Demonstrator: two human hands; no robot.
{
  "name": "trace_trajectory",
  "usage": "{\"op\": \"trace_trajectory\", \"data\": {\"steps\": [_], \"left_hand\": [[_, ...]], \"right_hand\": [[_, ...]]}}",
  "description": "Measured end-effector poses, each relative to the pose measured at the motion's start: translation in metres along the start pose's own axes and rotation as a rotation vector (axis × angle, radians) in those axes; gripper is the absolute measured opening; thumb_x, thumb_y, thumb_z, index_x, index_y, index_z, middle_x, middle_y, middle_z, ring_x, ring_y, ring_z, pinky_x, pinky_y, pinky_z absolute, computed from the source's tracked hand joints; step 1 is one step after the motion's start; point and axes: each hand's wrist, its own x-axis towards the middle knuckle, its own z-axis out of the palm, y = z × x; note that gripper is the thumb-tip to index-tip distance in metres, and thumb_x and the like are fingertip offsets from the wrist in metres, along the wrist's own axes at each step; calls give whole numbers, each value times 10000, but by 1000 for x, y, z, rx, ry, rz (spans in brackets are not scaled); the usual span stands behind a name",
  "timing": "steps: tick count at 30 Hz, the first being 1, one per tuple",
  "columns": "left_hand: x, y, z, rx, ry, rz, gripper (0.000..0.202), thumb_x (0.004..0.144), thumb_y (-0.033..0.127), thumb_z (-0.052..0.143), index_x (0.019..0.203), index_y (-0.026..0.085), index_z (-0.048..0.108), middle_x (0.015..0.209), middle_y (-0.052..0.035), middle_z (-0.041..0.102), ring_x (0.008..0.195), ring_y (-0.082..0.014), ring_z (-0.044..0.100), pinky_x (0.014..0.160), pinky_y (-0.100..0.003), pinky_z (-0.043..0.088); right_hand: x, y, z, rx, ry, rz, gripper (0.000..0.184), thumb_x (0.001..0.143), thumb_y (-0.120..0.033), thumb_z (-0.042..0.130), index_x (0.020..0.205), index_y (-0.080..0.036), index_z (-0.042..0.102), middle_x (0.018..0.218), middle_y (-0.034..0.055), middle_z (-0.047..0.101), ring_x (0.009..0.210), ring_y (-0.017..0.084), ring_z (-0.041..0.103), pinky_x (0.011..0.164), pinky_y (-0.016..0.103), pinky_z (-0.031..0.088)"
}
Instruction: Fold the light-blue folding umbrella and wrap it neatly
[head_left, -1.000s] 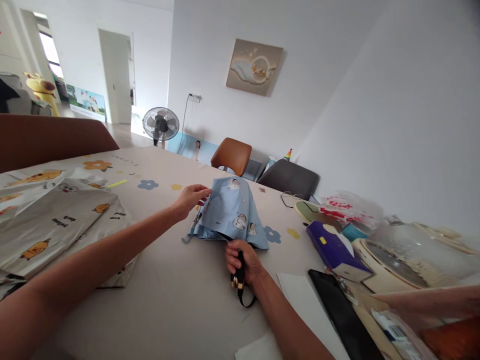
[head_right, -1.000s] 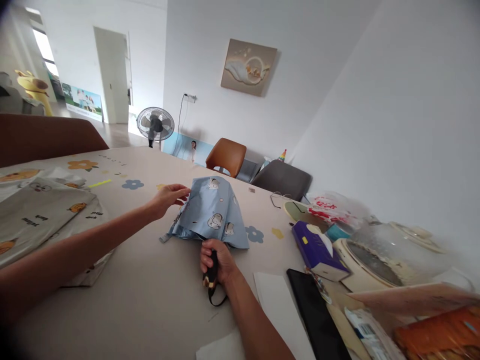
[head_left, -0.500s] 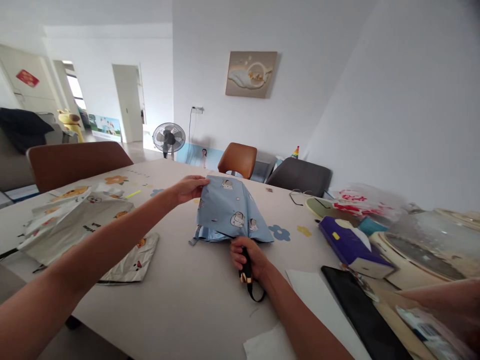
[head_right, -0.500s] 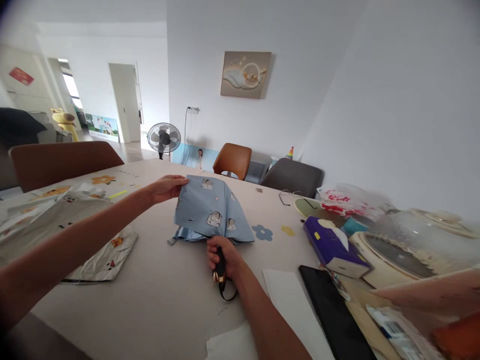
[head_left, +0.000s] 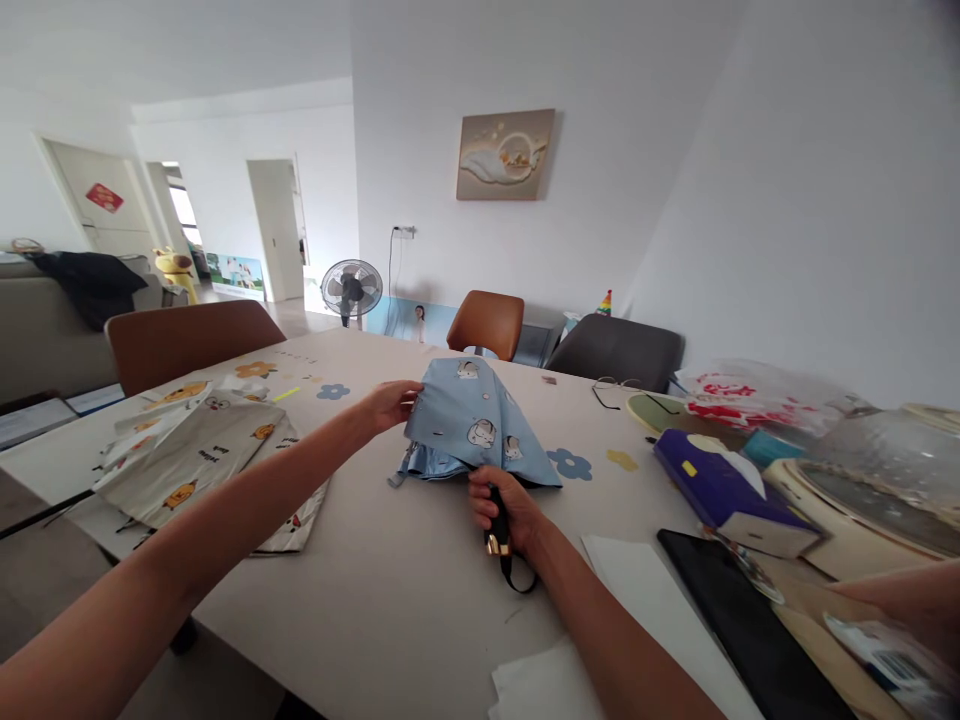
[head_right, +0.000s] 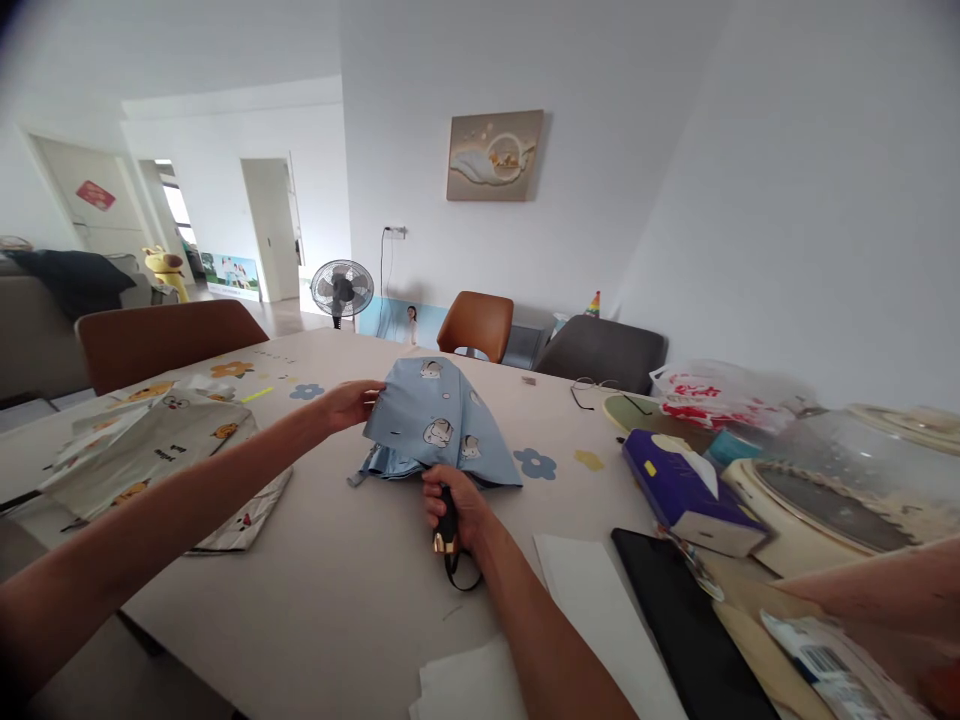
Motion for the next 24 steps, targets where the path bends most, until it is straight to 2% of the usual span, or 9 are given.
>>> {"op": "trace_trajectory", "data": {"steps": [5,11,15,18,22,24], "left_hand": [[-1,4,11,5,28,58,75,691,90,582,644,126,537,523,13,516,438,-73,488,428,-182,408],[-22,-25,3,-23,-69,-13,99,739,189,607,714,96,588,611,-28,580,530,-93,548,525,-214,469],[-30,-37,0,-64,-132,17,123,691,201,663,720,103,594,636,-23,591,555,-89,557,545,-209,467],[-32,-40,-2,4,-86,48,171,601,157,719,682,122,573,596,9,564,501,-74,531,469,-187,421],[-33,-40,-5,93,57,73,188,550,94,713,648,126,556,573,7,558,486,-76,524,358,-158,292],[-32,-38,-5,82,89,87,180,555,56,684,665,127,560,570,9,558,479,-71,514,367,-160,311]], "right_hand": [[-1,0,1,-20,-1,-8,229,688,-196,504,516,-185,354,408,-90,314,300,31,246,307,178,322],[-2,-1,3,38,31,-7,206,693,-174,498,551,-188,350,427,-94,315,301,30,258,304,175,304],[-1,0,3,23,28,-13,195,693,-171,500,557,-187,363,427,-95,321,302,34,264,303,185,308],[-1,0,3,30,33,-14,200,692,-171,499,549,-185,359,430,-95,325,304,30,266,305,182,307],[-1,-1,4,29,33,1,199,685,-167,506,557,-185,354,443,-95,335,307,26,276,311,182,308],[0,-1,4,24,30,8,202,682,-165,508,559,-186,349,446,-93,340,310,27,281,313,182,309]]}}
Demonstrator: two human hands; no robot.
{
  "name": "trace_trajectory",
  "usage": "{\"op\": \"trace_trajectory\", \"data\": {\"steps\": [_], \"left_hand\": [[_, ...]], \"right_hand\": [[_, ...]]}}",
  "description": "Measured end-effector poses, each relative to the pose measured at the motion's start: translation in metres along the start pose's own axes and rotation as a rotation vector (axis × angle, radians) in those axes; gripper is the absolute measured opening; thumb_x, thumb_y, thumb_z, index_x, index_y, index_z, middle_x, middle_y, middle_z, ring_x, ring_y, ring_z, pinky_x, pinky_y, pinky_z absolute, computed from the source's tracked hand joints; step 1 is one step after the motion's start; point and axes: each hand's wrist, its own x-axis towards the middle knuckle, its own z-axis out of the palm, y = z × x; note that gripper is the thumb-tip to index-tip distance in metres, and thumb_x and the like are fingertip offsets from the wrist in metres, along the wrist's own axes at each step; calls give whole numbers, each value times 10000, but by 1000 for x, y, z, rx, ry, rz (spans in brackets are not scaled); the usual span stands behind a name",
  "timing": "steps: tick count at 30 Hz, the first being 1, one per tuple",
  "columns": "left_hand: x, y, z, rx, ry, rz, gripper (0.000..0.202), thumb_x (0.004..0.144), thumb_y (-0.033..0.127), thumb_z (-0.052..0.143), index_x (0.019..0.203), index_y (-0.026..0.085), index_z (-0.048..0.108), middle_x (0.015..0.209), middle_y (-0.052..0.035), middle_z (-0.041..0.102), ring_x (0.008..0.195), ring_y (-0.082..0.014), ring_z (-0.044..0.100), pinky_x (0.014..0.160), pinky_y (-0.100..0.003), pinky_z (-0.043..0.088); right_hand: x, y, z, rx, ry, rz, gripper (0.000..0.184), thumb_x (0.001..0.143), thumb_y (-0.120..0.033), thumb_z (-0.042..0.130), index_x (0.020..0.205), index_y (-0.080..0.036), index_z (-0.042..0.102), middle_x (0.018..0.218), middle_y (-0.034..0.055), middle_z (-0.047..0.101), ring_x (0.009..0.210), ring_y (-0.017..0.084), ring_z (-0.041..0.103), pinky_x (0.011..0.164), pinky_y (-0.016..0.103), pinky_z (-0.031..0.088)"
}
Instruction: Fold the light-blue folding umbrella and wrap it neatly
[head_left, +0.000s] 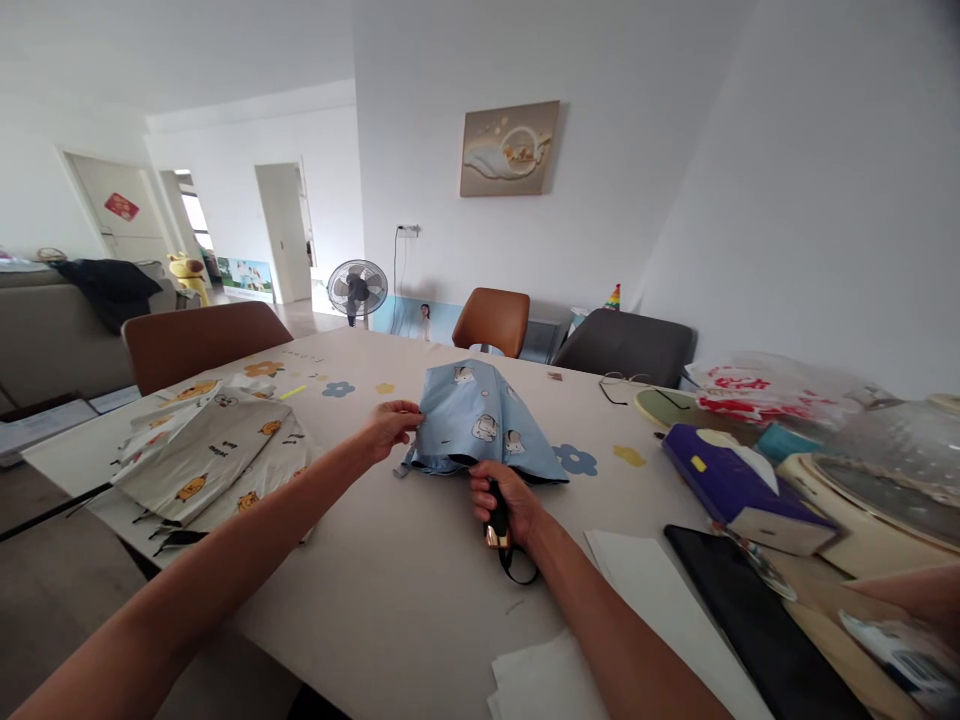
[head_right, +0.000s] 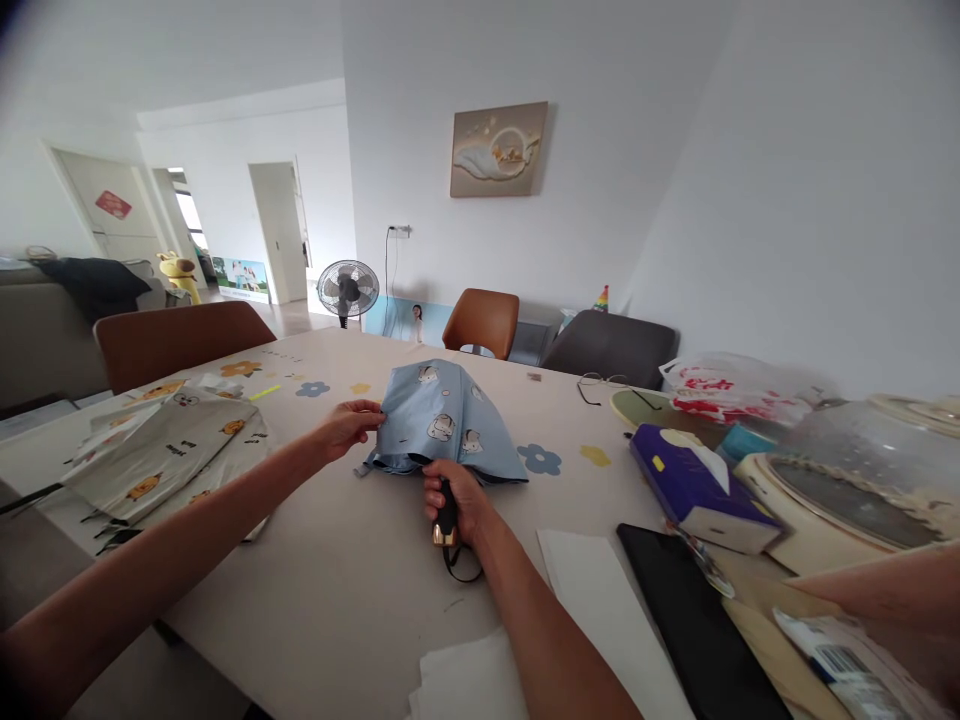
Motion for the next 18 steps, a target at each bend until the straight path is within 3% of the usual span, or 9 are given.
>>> {"op": "trace_trajectory", "data": {"steps": [4,8,12,16,18], "left_hand": [[4,7,5,-39,-18,-37,148,604,80,649,721,128,573,594,9,554,500,-81,522,482,-217,447],[13,11,6,-36,27,-55,156,643,224,672,672,139,544,540,23,500,429,-74,477,393,-199,372],[20,7,3,-44,76,14,192,619,204,699,753,160,569,513,56,473,399,-52,454,370,-168,294],[18,11,2,-85,65,22,181,643,190,678,790,167,574,512,61,486,414,-56,464,396,-173,319],[14,19,3,-127,5,18,129,671,203,657,760,159,576,529,50,509,445,-60,482,430,-177,358]], "right_hand": [[0,0,-1,6,-11,4,206,688,-175,506,556,-187,348,439,-94,334,309,27,276,312,184,307],[0,1,-1,3,-14,-8,208,689,-175,506,544,-180,358,443,-90,339,314,26,281,311,187,308],[0,1,-2,-9,-20,-21,213,688,-179,516,540,-177,363,443,-90,336,317,25,280,308,187,308],[2,2,-4,5,-35,-53,192,694,-196,553,591,-176,392,460,-95,350,322,26,288,305,180,306],[3,2,-6,27,-42,-54,212,700,-244,592,636,-185,398,474,-101,359,321,27,289,304,176,304]]}}
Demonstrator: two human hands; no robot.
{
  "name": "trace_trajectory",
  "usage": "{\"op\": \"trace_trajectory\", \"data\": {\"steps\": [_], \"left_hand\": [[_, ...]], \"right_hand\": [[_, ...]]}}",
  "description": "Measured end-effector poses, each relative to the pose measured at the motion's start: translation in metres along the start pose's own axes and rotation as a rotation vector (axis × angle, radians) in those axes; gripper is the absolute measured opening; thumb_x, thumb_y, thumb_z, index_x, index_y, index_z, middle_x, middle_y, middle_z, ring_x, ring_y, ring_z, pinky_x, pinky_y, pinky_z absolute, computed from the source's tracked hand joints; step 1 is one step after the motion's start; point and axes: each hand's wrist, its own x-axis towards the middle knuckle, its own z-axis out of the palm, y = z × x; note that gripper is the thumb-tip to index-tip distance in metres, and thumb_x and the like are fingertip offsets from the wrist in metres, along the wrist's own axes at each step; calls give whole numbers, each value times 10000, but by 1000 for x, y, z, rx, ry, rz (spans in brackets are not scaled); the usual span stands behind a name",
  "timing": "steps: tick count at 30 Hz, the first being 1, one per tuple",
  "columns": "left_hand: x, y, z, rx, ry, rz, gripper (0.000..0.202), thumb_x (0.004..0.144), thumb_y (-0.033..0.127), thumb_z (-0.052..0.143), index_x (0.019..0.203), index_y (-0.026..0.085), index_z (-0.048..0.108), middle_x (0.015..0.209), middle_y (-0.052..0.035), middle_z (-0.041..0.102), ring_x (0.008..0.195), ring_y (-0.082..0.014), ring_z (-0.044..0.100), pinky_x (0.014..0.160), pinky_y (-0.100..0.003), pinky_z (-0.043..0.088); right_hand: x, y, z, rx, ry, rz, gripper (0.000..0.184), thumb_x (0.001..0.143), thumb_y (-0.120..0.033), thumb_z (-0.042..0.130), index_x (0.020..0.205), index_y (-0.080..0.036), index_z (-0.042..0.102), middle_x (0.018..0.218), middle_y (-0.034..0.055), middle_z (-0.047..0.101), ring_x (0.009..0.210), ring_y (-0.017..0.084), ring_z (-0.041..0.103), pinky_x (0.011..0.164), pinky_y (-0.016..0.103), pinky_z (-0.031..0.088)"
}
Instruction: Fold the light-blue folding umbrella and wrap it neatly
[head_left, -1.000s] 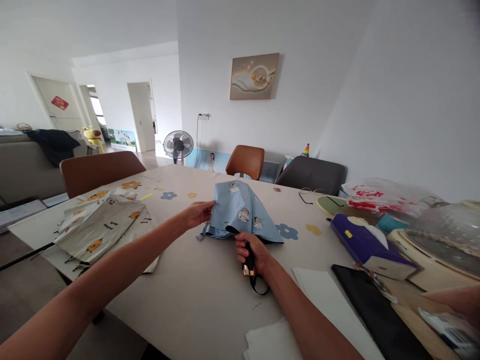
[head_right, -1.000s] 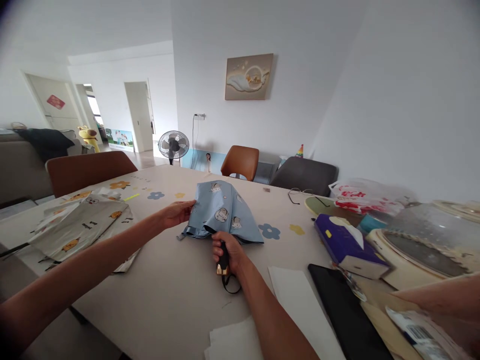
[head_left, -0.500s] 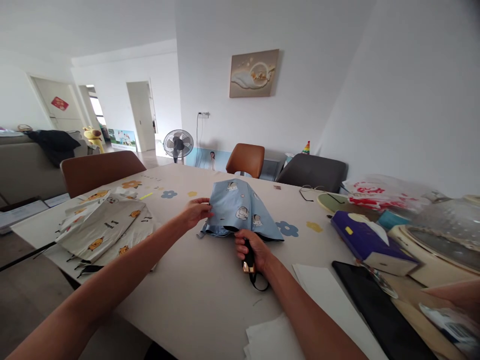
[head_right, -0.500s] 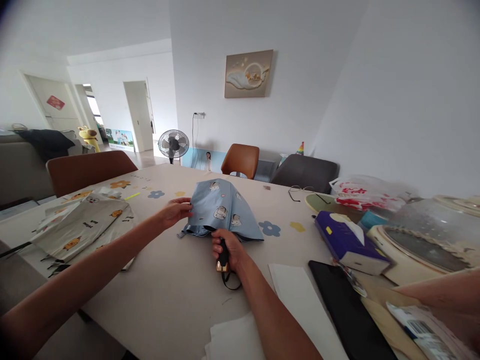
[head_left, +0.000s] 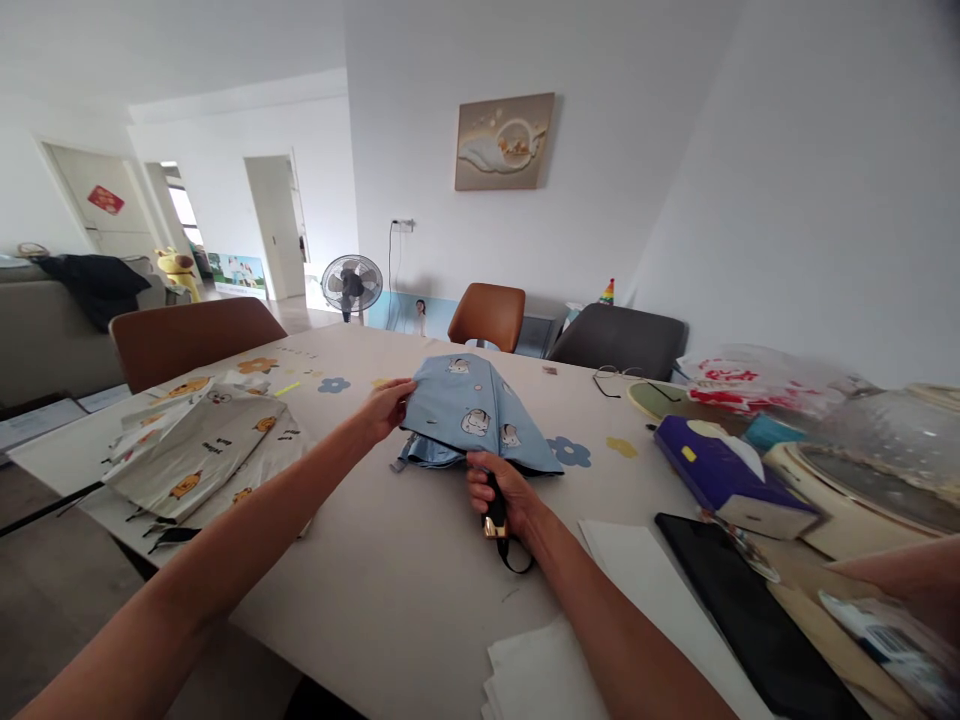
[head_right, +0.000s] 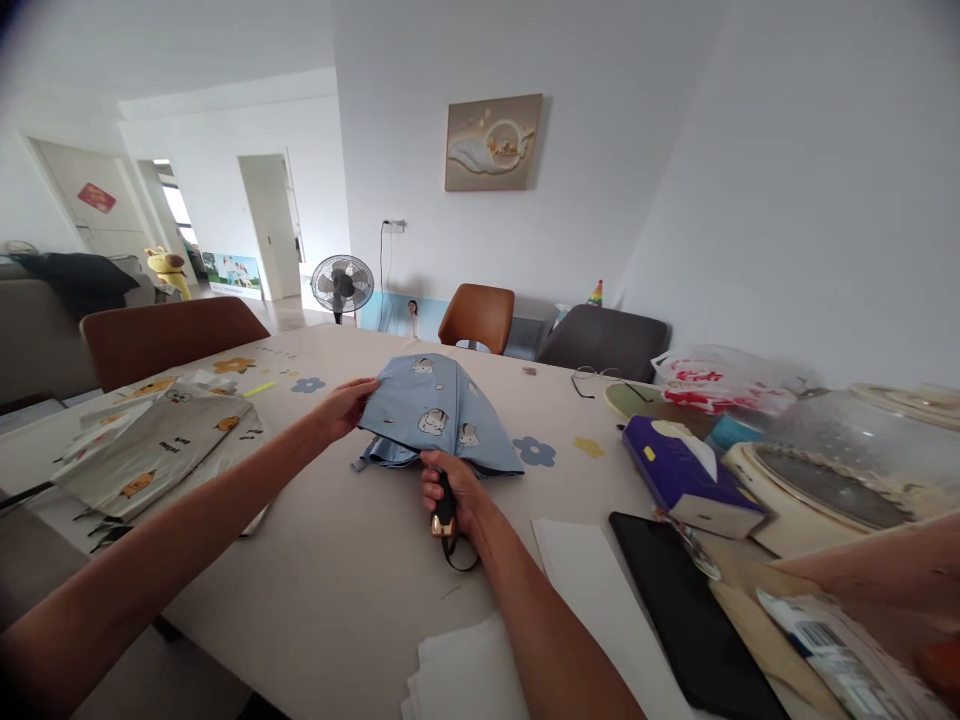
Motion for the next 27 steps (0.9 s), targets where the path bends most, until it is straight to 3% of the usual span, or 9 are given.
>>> {"op": "trace_trajectory", "data": {"steps": [5,8,12,19,23,27], "left_hand": [[-15,7,12,-197,-297,6,67,754,152,547,776,143,609,642,11,601,558,-77,537,566,-194,449],[-25,-16,24,-96,-248,-90,103,759,109,514,712,145,599,659,-15,625,604,-111,564,595,-234,472],[-35,-45,33,7,-296,-153,124,710,36,537,678,133,608,673,-46,640,617,-143,574,616,-279,480],[-34,-42,23,-30,-321,-19,196,626,27,620,754,175,621,802,-19,651,782,-162,576,752,-310,461],[-32,-52,28,88,-188,117,300,553,23,681,801,180,621,828,-37,655,893,-182,549,792,-274,419],[-28,-62,42,94,-118,19,209,652,77,629,825,194,612,845,-33,646,860,-168,537,763,-250,399]], "right_hand": [[1,1,-3,52,-12,11,287,712,-336,624,663,-197,379,475,-107,357,308,25,269,293,173,290],[0,1,-3,54,0,1,296,707,-337,635,660,-197,378,471,-107,359,307,26,271,294,178,292],[0,1,-3,28,8,-5,288,694,-337,652,683,-192,404,476,-106,363,318,28,289,301,178,296],[0,0,-1,55,19,10,317,707,-356,640,656,-196,372,481,-106,353,316,22,288,306,176,295],[-1,1,-1,40,15,3,327,679,-348,667,656,-192,381,481,-105,357,322,21,296,306,173,295],[-3,2,1,7,44,-43,320,665,-349,667,653,-191,390,474,-105,360,323,24,296,302,176,302]]}}
